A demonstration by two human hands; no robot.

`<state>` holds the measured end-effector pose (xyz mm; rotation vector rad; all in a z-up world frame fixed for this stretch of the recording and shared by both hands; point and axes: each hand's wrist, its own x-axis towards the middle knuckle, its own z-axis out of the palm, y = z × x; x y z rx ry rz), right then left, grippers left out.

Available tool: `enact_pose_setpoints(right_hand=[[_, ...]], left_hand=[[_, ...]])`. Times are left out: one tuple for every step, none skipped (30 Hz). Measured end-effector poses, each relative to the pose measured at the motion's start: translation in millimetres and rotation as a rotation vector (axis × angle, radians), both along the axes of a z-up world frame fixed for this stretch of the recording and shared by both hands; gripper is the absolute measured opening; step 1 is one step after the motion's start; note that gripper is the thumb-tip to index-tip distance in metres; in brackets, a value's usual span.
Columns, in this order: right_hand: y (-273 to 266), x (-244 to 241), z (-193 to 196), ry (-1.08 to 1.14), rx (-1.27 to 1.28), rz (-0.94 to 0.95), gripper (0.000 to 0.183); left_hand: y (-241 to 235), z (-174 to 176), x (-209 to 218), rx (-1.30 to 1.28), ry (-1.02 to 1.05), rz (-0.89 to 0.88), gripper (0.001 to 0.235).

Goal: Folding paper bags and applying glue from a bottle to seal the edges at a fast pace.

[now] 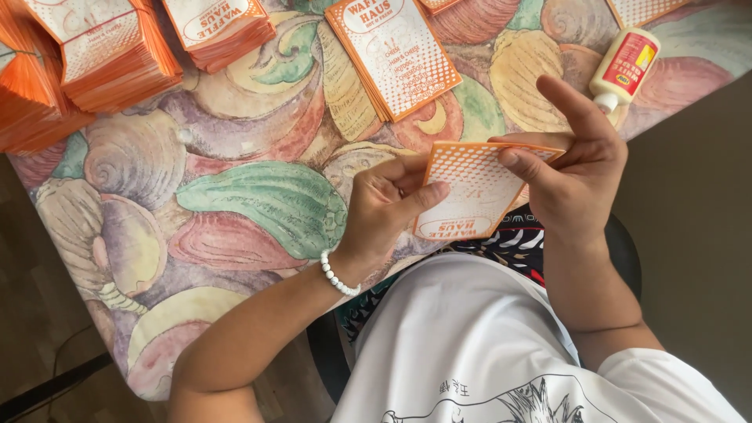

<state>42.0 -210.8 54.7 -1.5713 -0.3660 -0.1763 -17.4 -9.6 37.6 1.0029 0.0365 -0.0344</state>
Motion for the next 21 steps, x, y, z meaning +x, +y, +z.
enact_pose_setpoints(right_hand=[[1, -2, 4, 0.000, 0.000, 0.000, 0.076], [2, -4, 7, -0.013, -0.017, 0.012, 0.074], [3, -7, 10, -0.023, -0.034, 0.025, 0.072], [4, -10, 12, -0.020, -0.036, 0.026, 0.072], [4, -11, 14, -0.044, -0.071, 0.037, 0.069], [5, -12, 17, -0.067, -0.106, 0.047, 0.067], [5, -13, 17, -0.067, -0.107, 0.047, 0.067], [5, -15, 17, -0.039, -0.065, 0.067, 0.064], [5, -15, 18, -0.013, -0.024, 0.086, 0.060], [2, -15, 18, -0.015, -0.024, 0.084, 0.060], [0, -15, 18, -0.014, -0.030, 0.115, 0.056], [-3, -15, 19, -0.012, -0.035, 0.145, 0.051], [-2, -17, 27, -0.015, -0.034, 0.143, 0.051], [-1, -19, 35, -0.053, -0.087, 0.158, 0.045], [1, -21, 43, -0.092, -0.139, 0.175, 0.038], [3, -17, 56, -0.094, -0.138, 0.174, 0.038], [5, -13, 68, -0.333, -0.360, 0.213, 0.046], [7, -10, 81, -0.568, -0.585, 0.255, 0.063], [12, -8, 84, -0.568, -0.587, 0.252, 0.063], [18, -6, 88, -0.667, -0.597, 0.298, 0.040], [23, -3, 92, -0.771, -0.608, 0.345, 0.019]], left_hand=[[4, 7, 1, 0.000, 0.000, 0.000, 0.036], [8, 15, 2, 0.099, -0.085, 0.007, 0.043], [11, 22, 2, 0.196, -0.168, 0.015, 0.050], [11, 27, 1, 0.195, -0.166, 0.016, 0.050], [11, 33, 1, 0.321, -0.180, 0.090, 0.034], [11, 40, 1, 0.448, -0.194, 0.165, 0.019], [13, 43, 1, 0.447, -0.194, 0.165, 0.019], [14, 46, 0, 0.527, -0.255, 0.184, 0.014], [15, 49, 0, 0.608, -0.319, 0.203, 0.010], [15, 50, 0, 0.607, -0.321, 0.202, 0.010], [15, 51, -1, 0.624, -0.345, 0.198, 0.010], [14, 52, -3, 0.641, -0.369, 0.195, 0.011], [14, 53, -5, 0.641, -0.372, 0.194, 0.011], [14, 53, -6, 0.667, -0.396, 0.217, 0.011], [14, 54, -9, 0.695, -0.419, 0.242, 0.011], [15, 56, -9, 0.696, -0.421, 0.242, 0.011], [16, 58, -9, 0.706, -0.476, 0.231, 0.010], [17, 60, -10, 0.716, -0.531, 0.220, 0.010], [16, 60, -10, 0.714, -0.533, 0.217, 0.010], [16, 60, -11, 0.703, -0.542, 0.220, 0.008], [16, 61, -10, 0.692, -0.556, 0.228, 0.006]])
